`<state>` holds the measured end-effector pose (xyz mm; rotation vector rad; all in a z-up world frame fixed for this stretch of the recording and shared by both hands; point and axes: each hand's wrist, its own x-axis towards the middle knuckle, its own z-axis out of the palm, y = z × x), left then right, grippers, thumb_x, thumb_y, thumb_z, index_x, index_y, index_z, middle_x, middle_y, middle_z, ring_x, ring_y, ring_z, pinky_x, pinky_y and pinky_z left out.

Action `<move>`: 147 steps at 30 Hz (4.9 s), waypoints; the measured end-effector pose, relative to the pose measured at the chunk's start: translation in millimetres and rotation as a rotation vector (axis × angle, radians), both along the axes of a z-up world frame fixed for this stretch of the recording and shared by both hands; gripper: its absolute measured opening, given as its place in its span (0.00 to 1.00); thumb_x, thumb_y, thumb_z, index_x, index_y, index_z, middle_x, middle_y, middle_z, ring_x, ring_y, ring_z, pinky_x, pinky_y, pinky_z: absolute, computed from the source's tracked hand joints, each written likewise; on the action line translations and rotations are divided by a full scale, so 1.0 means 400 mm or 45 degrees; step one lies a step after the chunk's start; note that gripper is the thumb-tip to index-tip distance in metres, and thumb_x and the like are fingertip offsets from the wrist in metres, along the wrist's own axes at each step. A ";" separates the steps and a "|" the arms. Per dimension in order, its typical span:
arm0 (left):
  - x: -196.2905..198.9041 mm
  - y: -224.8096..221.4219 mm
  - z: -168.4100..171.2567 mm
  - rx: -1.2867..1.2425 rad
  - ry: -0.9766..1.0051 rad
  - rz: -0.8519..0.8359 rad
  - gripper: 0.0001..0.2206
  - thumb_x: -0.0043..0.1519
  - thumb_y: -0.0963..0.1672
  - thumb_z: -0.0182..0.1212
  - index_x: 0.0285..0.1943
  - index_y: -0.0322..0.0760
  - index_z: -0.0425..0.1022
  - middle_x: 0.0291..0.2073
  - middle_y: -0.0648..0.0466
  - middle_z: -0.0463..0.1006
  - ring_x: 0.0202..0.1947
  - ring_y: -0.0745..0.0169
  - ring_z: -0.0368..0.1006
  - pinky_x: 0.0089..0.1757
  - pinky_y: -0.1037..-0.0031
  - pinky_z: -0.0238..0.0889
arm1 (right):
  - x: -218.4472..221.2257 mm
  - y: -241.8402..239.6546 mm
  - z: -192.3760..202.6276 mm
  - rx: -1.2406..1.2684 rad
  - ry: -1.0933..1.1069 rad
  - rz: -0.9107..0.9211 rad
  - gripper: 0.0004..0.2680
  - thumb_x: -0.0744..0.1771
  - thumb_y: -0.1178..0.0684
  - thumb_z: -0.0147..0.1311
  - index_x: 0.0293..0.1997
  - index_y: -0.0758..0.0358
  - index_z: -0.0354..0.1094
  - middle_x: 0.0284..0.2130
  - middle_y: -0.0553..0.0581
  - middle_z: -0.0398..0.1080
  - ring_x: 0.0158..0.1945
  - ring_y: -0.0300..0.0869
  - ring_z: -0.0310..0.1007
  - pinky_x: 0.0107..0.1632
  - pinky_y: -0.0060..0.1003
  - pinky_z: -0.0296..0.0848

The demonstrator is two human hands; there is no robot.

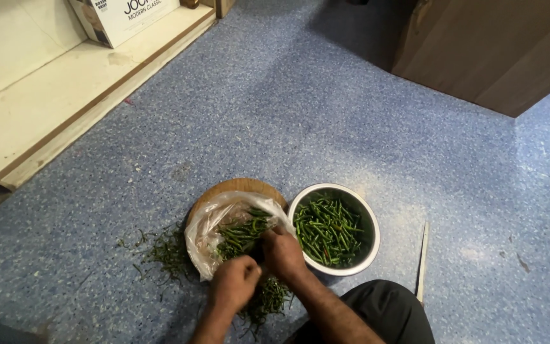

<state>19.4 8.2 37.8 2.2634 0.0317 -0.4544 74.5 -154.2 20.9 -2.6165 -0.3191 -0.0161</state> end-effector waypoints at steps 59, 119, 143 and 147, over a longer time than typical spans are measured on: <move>0.049 0.080 -0.174 -1.037 0.018 0.750 0.07 0.59 0.41 0.62 0.37 0.27 0.81 0.22 0.54 0.78 0.19 0.69 0.70 0.24 0.78 0.65 | -0.054 0.049 0.014 0.787 0.168 0.416 0.08 0.69 0.55 0.55 0.51 0.66 0.74 0.41 0.59 0.74 0.44 0.44 0.77 0.48 0.38 0.77; -0.032 -0.019 -0.072 0.390 0.168 -0.672 0.14 0.56 0.47 0.69 0.39 0.30 0.81 0.40 0.35 0.79 0.46 0.36 0.77 0.49 0.54 0.70 | 0.124 0.045 -0.045 0.328 -0.260 0.208 0.11 0.66 0.58 0.53 0.53 0.66 0.73 0.53 0.69 0.72 0.57 0.63 0.71 0.60 0.50 0.69; -0.017 -0.023 -0.036 0.231 0.032 -0.544 0.12 0.54 0.47 0.68 0.42 0.36 0.82 0.40 0.40 0.81 0.44 0.39 0.78 0.49 0.57 0.71 | 0.079 0.030 0.033 0.474 -0.277 0.396 0.10 0.64 0.53 0.63 0.48 0.62 0.77 0.48 0.65 0.76 0.51 0.57 0.76 0.55 0.46 0.75; -0.006 -0.008 0.018 0.093 -0.059 -0.386 0.13 0.53 0.48 0.68 0.40 0.36 0.82 0.37 0.40 0.81 0.42 0.38 0.79 0.46 0.55 0.71 | 0.032 0.033 0.125 0.623 -0.167 0.284 0.12 0.64 0.55 0.63 0.51 0.67 0.77 0.45 0.64 0.78 0.49 0.51 0.78 0.53 0.43 0.75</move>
